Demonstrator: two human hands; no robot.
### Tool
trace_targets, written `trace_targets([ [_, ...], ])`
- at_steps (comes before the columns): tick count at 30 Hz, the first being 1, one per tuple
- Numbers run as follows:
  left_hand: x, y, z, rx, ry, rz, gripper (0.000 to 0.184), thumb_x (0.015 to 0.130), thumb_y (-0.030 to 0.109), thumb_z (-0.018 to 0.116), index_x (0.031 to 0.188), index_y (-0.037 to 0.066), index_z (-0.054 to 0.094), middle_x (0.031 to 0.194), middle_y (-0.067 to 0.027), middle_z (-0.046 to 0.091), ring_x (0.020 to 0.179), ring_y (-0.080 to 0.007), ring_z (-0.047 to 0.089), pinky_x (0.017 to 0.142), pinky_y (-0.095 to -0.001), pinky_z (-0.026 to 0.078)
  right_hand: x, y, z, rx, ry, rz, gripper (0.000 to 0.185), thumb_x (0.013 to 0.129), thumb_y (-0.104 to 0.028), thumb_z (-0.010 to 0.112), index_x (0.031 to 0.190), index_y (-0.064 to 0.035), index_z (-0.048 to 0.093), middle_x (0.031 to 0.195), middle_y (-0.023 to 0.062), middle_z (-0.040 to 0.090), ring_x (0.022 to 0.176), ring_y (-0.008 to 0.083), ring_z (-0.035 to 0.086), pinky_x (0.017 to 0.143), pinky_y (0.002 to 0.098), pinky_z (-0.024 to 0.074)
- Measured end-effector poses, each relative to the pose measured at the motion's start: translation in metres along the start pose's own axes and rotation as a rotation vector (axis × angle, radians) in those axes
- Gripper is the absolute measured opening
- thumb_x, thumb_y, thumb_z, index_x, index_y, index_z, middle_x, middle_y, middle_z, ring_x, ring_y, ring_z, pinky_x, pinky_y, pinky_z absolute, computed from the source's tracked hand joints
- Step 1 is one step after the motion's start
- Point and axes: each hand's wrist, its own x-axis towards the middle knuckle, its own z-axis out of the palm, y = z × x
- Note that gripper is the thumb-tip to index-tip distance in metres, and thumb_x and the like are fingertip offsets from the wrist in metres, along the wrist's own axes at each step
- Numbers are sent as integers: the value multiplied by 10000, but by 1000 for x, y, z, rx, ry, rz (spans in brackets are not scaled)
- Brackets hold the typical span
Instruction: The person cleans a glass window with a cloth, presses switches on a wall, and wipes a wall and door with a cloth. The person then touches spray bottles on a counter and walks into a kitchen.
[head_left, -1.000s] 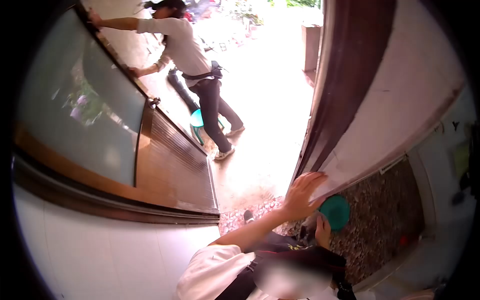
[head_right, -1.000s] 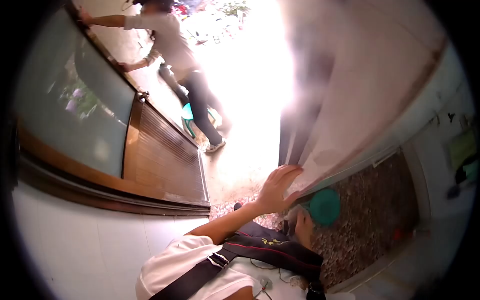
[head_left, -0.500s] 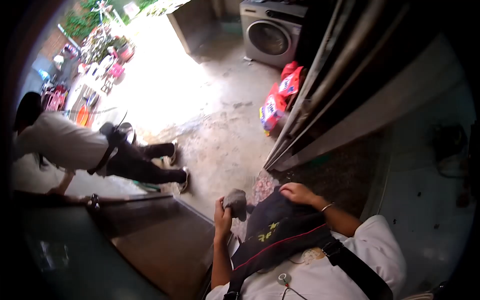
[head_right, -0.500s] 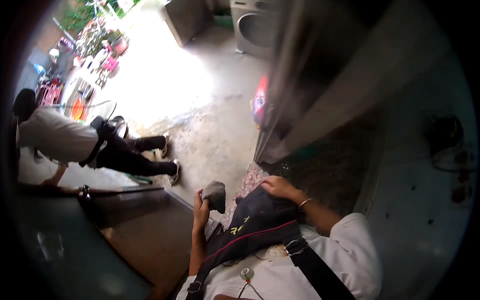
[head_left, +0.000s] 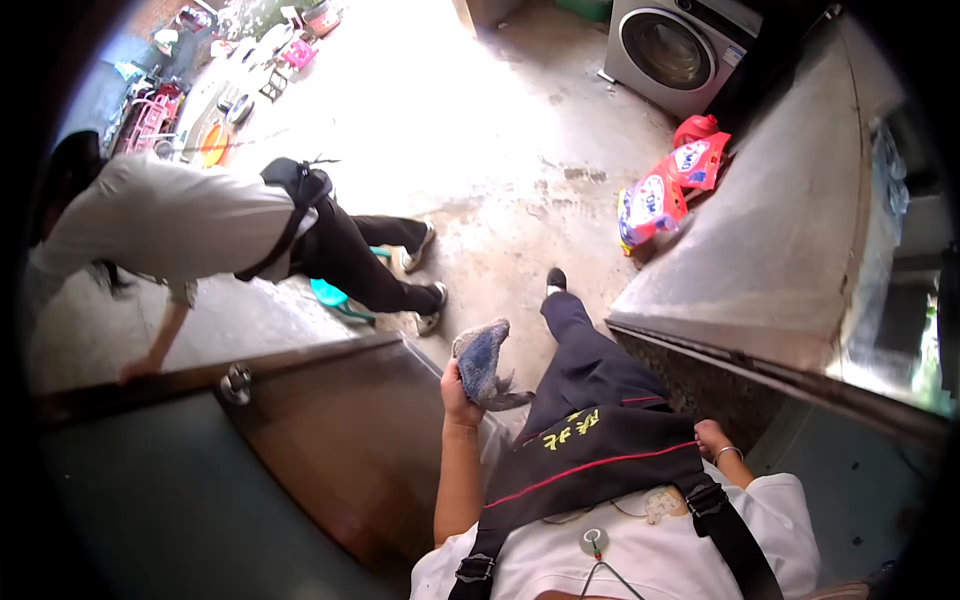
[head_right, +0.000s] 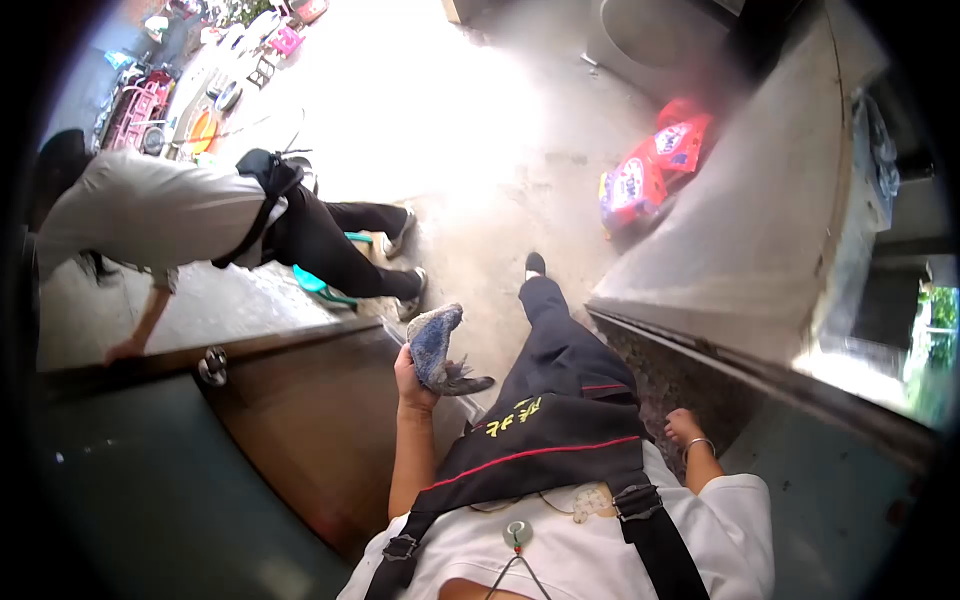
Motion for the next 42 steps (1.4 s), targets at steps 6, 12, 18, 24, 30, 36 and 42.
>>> trace_targets([
  [6, 111, 84, 103, -454, -419, -85, 482, 915, 372, 450, 1287, 65, 456, 1246, -185, 514, 815, -208, 537, 662, -359, 529, 12, -140, 84, -107, -171, -234, 165, 868, -175, 490, 943, -44, 556, 670, 80, 574, 471, 144, 530, 396, 278, 418],
  [12, 224, 140, 146, -388, -507, -305, 485, 952, 402, 379, 1317, 87, 441, 1214, -194, 535, 878, -298, 619, 679, -446, 567, 22, -297, 114, -88, -63, -192, 173, 870, -187, 498, 940, -40, 558, 673, 72, 576, 477, 137, 532, 412, 271, 424],
  [18, 283, 213, 174, -234, -299, -201, 482, 959, 399, 361, 1303, 73, 449, 1221, -141, 540, 1017, -283, 581, 853, -436, 508, 13, -517, 129, 72, 120, -365, 186, 882, -204, 500, 939, -37, 560, 672, 57, 575, 493, 122, 535, 435, 252, 429],
  [24, 359, 332, 221, -213, -398, -211, 396, 927, 366, 459, 1206, 92, 520, 1101, -73, 594, 999, -211, 579, 859, -360, 500, -8, -704, 185, 200, 108, -540, 196, 934, -184, 441, 979, -23, 544, 691, 61, 574, 521, 106, 534, 440, 238, 431],
  [30, 397, 437, 272, -35, -390, -18, 352, 920, 314, 494, 1204, 109, 530, 1080, -40, 607, 959, -159, 588, 809, -333, 499, 7, -799, 237, -271, -176, -581, 180, 904, -171, 462, 961, -28, 554, 687, 71, 581, 504, 138, 549, 420, 247, 416],
  [36, 470, 488, 292, -151, -215, 71, 399, 931, 355, 447, 1243, 113, 507, 1149, -54, 595, 996, -190, 591, 814, -352, 506, 55, -897, 196, -418, -137, -342, 182, 891, -172, 469, 950, -25, 558, 682, 77, 583, 510, 148, 555, 423, 256, 421],
  [42, 561, 535, 312, -545, -164, 150, 361, 898, 401, 414, 1069, 132, 583, 947, -65, 627, 815, -205, 579, 725, -346, 489, 111, -1039, 116, -370, -6, -207, 184, 878, -172, 477, 938, -21, 563, 676, 83, 586, 516, 158, 561, 426, 264, 425],
])
